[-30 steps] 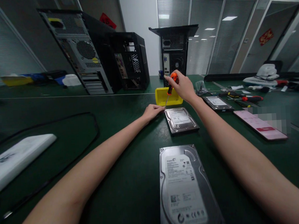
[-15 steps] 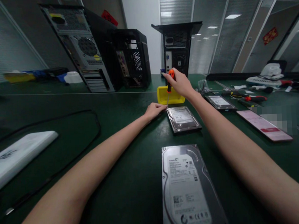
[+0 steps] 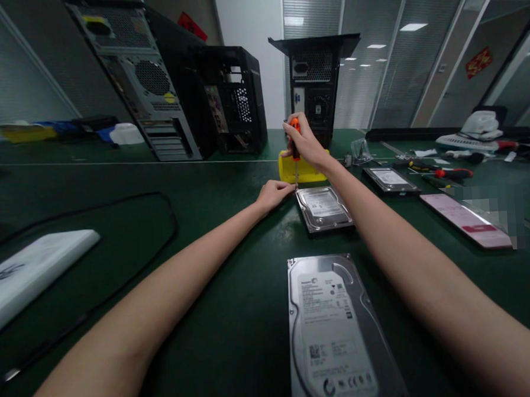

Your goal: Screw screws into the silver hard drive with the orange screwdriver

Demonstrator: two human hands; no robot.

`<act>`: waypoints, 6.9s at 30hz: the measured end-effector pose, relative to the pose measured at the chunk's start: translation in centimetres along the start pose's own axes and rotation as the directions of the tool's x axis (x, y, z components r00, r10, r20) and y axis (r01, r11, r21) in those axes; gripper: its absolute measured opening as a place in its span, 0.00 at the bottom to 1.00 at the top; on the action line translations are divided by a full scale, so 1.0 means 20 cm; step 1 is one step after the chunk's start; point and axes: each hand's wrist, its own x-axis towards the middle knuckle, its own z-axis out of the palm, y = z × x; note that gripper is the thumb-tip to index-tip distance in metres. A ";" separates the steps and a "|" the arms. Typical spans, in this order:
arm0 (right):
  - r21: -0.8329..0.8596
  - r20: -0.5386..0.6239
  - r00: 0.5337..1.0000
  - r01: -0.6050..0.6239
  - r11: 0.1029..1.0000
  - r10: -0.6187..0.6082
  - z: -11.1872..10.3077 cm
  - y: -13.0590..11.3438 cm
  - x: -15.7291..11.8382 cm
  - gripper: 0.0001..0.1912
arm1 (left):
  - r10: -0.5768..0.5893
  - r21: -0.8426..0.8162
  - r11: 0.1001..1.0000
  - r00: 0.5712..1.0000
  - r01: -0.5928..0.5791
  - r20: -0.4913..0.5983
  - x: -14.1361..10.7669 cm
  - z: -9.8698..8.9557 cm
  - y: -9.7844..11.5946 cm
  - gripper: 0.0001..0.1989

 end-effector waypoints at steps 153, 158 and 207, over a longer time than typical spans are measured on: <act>0.143 -0.059 0.991 -0.113 0.983 0.123 -0.07 -0.17 -0.11 0.22 | 0.074 -0.088 0.994 0.994 -0.067 0.081 -0.01 0.00 -0.01 0.18; 0.149 -0.067 0.991 -0.106 0.983 0.117 -0.06 -0.18 -0.11 0.22 | 0.061 -0.069 0.996 0.994 -0.054 0.095 -0.03 -0.01 0.03 0.19; 0.113 -0.080 0.993 -0.079 0.990 0.088 -0.05 -0.15 -0.14 0.20 | 0.093 -0.085 0.993 0.990 -0.084 0.107 -0.04 -0.01 0.02 0.21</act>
